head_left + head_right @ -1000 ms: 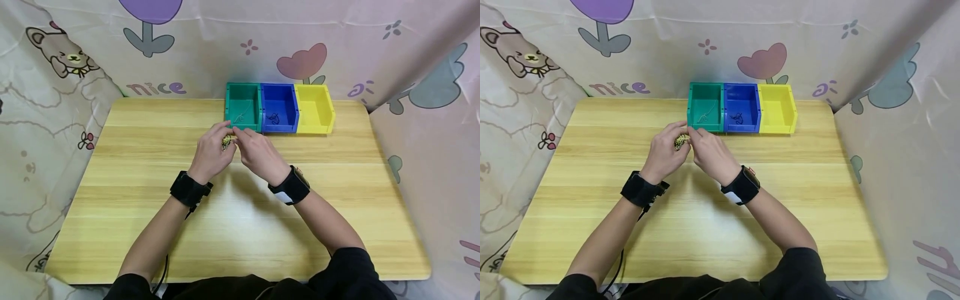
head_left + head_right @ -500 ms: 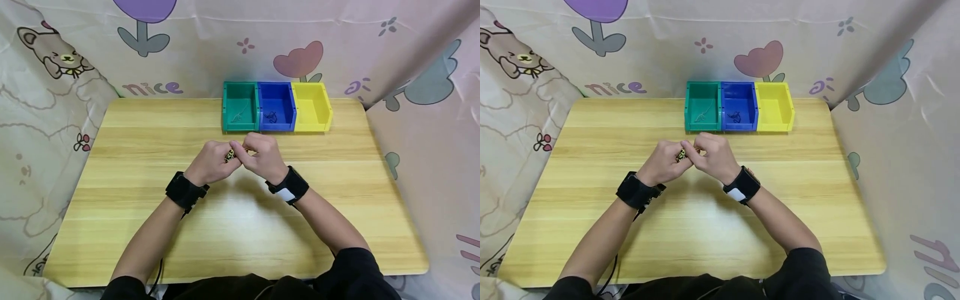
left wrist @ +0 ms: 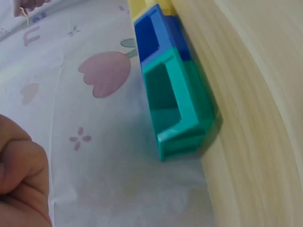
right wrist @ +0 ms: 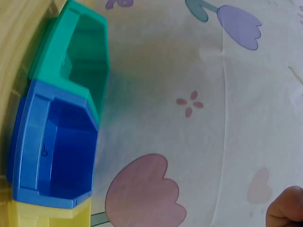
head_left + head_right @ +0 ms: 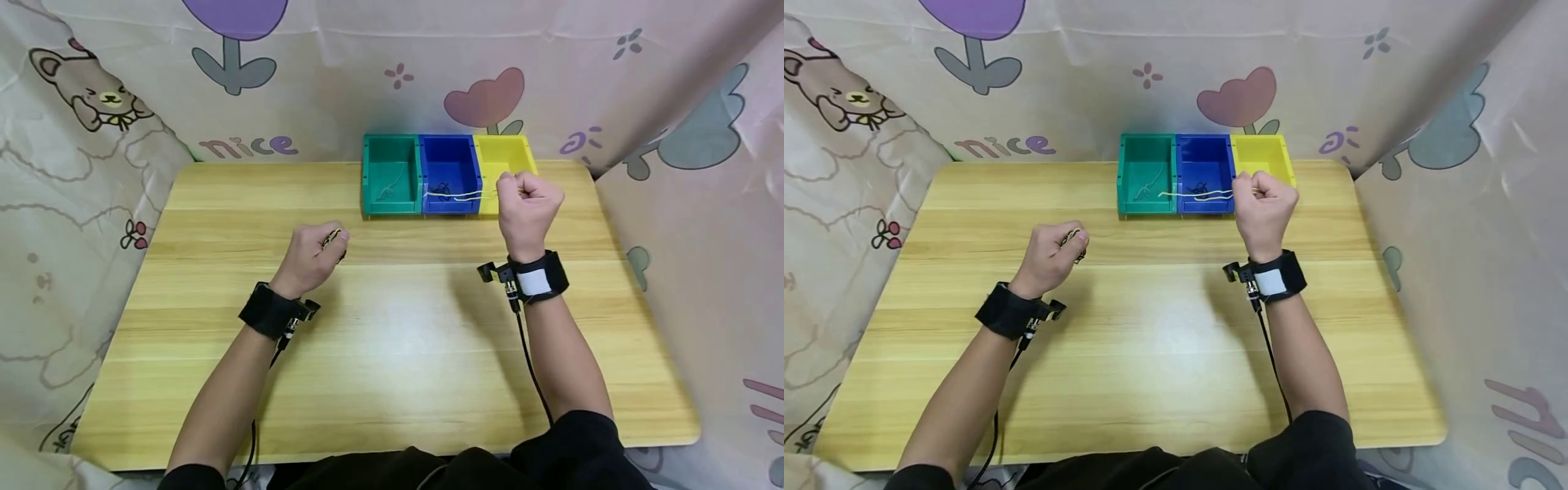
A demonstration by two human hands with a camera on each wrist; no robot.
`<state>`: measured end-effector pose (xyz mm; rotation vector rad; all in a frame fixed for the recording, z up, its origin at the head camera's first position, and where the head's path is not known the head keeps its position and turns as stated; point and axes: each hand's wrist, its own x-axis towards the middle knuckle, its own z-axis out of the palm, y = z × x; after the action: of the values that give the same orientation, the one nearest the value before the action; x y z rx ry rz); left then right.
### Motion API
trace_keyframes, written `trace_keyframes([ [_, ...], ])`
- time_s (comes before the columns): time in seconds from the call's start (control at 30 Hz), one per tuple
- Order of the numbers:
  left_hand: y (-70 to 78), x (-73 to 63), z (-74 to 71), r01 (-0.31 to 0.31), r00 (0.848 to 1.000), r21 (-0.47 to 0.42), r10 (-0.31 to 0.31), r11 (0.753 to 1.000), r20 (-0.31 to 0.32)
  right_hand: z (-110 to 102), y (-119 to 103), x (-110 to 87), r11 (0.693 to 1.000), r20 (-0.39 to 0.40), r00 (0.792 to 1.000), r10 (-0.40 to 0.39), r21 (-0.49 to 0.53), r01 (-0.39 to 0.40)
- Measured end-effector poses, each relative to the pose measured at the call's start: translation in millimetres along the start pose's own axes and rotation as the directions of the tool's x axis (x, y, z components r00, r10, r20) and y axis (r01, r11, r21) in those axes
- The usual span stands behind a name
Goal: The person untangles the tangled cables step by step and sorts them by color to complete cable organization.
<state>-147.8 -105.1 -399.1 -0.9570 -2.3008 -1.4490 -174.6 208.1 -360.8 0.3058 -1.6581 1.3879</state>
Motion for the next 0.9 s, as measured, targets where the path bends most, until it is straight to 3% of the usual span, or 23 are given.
trace_keyframes([
  [0.2, 1.7, 4.4, 0.8, -0.032, 0.999, -0.044, 0.030, 0.999, -0.039, -13.0, 6.1, 16.1, 0.997, -0.044, 0.997, 0.061, -0.046, -0.063],
  [0.37, 3.3, 0.8, -2.1, 0.013, 0.993, -0.067, -0.021, 0.998, -0.119, -25.3, 12.8, 33.5, 0.986, -0.108, 0.990, 0.096, -0.123, -0.109],
  [0.5, 3.8, -0.6, -4.7, 0.052, 0.990, -0.079, -0.061, 0.996, -0.125, -32.6, 20.9, 45.8, 0.961, -0.124, 0.979, 0.163, -0.205, -0.186],
  [0.63, 4.2, 0.4, -4.6, 0.054, 0.991, -0.092, -0.064, 0.994, -0.116, -42.7, 46.8, 53.7, 0.898, -0.106, 0.945, 0.310, -0.293, -0.328],
  [0.73, 5.2, 1.0, -3.6, 0.054, 0.990, -0.113, -0.067, 0.992, -0.121, -52.0, 73.3, 57.9, 0.816, -0.091, 0.898, 0.431, -0.385, -0.431],
  [0.9, 6.0, 2.0, -0.5, 0.057, 0.989, -0.177, -0.080, 0.983, -0.126, -62.6, 106.3, 60.9, 0.699, -0.045, 0.818, 0.574, -0.493, -0.518],
])
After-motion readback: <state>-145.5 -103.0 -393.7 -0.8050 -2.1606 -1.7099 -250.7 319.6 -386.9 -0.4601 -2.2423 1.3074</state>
